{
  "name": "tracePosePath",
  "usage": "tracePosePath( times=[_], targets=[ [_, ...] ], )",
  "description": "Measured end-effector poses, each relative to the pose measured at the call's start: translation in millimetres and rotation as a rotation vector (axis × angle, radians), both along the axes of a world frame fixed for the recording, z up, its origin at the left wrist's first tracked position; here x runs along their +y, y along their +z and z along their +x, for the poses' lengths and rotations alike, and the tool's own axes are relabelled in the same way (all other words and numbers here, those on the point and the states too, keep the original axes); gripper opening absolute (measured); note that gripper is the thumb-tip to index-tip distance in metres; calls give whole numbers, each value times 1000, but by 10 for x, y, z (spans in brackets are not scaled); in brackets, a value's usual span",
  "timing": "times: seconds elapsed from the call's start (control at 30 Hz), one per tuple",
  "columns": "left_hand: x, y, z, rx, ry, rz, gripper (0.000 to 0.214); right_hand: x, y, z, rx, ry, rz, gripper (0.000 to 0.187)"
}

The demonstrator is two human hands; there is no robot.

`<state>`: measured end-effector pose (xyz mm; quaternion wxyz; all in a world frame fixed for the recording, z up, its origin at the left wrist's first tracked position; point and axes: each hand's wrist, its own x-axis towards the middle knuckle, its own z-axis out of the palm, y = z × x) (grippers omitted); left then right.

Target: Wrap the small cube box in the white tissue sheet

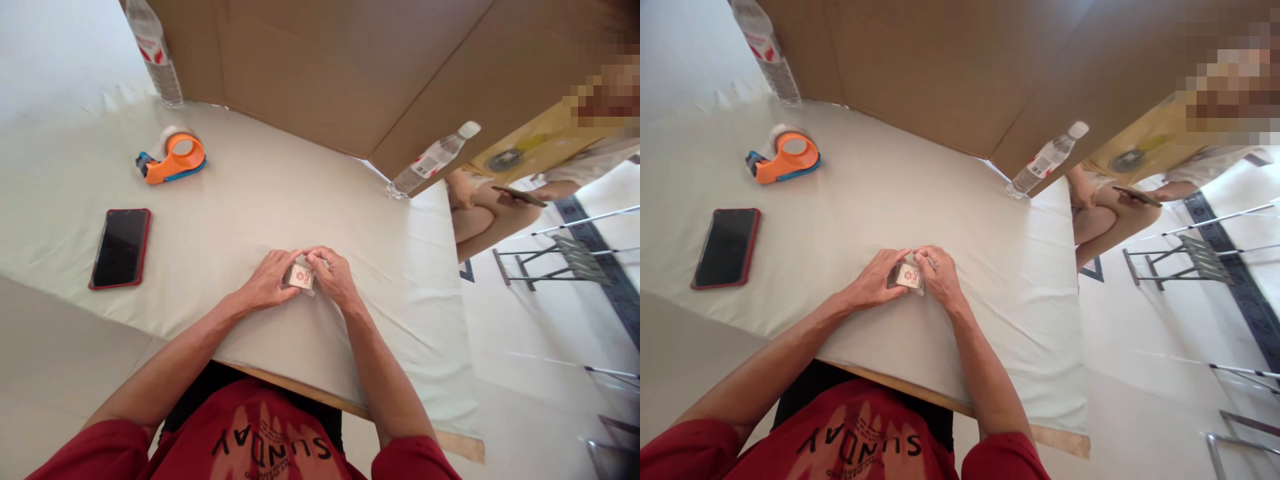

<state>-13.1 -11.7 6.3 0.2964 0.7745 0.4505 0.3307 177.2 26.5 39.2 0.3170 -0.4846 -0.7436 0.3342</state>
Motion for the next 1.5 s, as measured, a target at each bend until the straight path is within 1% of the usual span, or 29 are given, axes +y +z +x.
tracePosePath(
  times=[0.1,0.17,0.2,0.27,0.33,0.37,0.43,0.5,0.53,0.57,0.63,0.73,0.8,0.9,0.97,1.03,1.1,1.17,1.23,1.3,1.33,1.4,1.5],
  targets=[
    [-4,1,-1,-18,1,-20,78,13,80,47,-1,19,-31,19],
    [-4,-3,-9,-30,2,-34,84,14,123,95,-44,76,-50,15],
    [-4,-6,-14,-34,7,-37,87,11,134,113,-78,108,-58,16],
    [-4,-14,-20,-41,14,-43,91,1,130,122,-146,169,-78,22],
    [-6,-21,-17,-52,17,-56,89,-8,96,95,-167,180,-96,20],
    [-8,-22,-12,-58,15,-62,86,-9,72,74,-150,148,-96,16],
    [-12,-18,-1,-70,12,-64,83,0,26,41,-78,27,-71,17],
    [-17,-2,7,-80,33,-55,85,21,-6,41,9,-101,-42,27],
    [-20,8,7,-84,54,-57,86,34,-13,55,38,-130,-49,33],
    [-22,19,4,-88,80,-66,86,47,-17,76,49,-130,-76,36],
    [-27,41,-5,-92,127,-104,85,79,-17,122,24,-91,-157,34],
    [-32,64,-14,-78,142,-161,84,149,-25,149,-27,-35,-248,29],
    [-35,73,-8,-59,133,-168,86,209,-41,120,-30,-6,-297,28],
    [-42,78,11,-59,141,-170,87,268,-55,37,-34,69,-366,22],
    [-47,71,22,-111,154,-198,88,262,-33,-13,-6,98,-343,20],
    [-48,61,27,-229,158,-259,92,228,19,-41,51,69,-256,19],
    [-43,59,27,-411,134,-349,98,201,90,-48,107,9,-161,19],
    [-31,77,23,-614,69,-470,101,209,157,-49,144,-18,-109,19],
    [-15,112,20,-783,-34,-594,93,259,197,-60,172,-27,-92,20],
    [4,140,18,-885,-94,-675,77,331,206,-82,194,-33,-97,21],
    [16,145,19,-912,-88,-695,68,364,202,-95,201,-39,-100,21],
    [40,133,19,-934,-3,-730,50,391,191,-115,211,-81,-76,20],
    [69,90,15,-933,144,-807,35,280,188,-114,191,-255,67,18]
  ],
)
